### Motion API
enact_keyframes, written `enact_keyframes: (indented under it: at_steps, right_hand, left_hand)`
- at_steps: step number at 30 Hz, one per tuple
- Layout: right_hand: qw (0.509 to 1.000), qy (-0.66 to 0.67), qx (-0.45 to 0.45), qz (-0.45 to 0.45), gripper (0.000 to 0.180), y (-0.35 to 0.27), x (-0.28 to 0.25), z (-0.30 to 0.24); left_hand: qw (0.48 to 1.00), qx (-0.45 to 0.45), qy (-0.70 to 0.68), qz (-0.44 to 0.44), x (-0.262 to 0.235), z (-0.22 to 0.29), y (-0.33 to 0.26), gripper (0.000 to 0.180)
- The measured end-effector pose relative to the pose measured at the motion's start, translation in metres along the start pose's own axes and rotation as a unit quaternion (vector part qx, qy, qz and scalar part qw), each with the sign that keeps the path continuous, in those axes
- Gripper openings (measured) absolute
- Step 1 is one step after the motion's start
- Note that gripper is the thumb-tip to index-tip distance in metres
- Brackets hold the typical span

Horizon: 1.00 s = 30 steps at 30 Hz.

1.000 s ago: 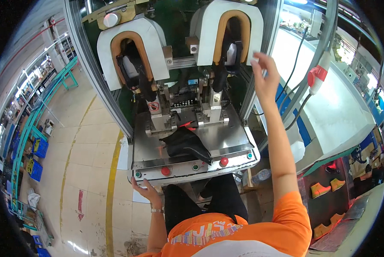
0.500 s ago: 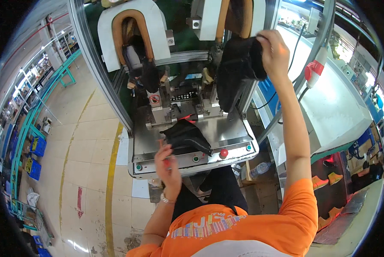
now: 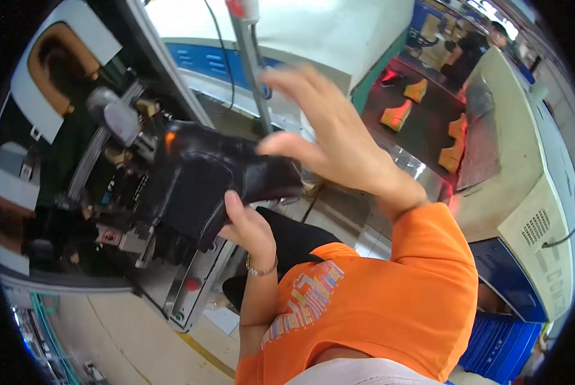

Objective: The person operates a shoe sole attachment machine in a factory setting. They repeatedly place a black shoe upper into the machine's mold, press a button to activate the press, and then remove the shoe. The process is repeated for multiple shoe units throughout the clip.

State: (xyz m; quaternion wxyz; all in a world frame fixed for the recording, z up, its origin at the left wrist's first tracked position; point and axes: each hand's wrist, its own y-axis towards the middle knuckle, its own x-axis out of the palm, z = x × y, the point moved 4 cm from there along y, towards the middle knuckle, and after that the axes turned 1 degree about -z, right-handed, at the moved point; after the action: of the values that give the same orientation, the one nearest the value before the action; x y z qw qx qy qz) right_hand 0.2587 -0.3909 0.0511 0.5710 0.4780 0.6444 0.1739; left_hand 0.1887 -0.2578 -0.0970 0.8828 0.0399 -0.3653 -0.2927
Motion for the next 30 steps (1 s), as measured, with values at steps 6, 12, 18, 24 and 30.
enact_keyframes:
  at_steps: [6, 12, 18, 24, 30]
  right_hand:
    - [0.675, 0.548, 0.465, -0.167, 0.031, -0.163, 0.039, 0.073]
    - [0.710, 0.306, 0.633, 0.039, 0.022, -0.260, 0.005, 0.182]
    - [0.825, -0.283, 0.479, 0.100, 0.018, -0.311, -0.175, 0.425]
    - [0.593, -0.220, 0.724, 0.276, 0.044, -0.301, -0.224, 0.520]
    - [0.749, 0.138, 0.639, 0.106, 0.017, -0.298, -0.042, 0.467]
  left_hand:
    - [0.903, -0.402, -0.129, -0.086, 0.015, -0.076, -0.052, 0.041]
    - [0.710, -0.691, -0.019, -0.136, -0.026, -0.158, -0.116, 0.047]
    - [0.763, -0.628, 0.023, -0.152, -0.083, -0.141, -0.069, 0.047]
    - [0.859, -0.494, 0.064, -0.117, -0.132, -0.085, 0.000, 0.040]
    - [0.955, -0.232, 0.160, 0.097, -0.186, 0.001, 0.033, 0.029]
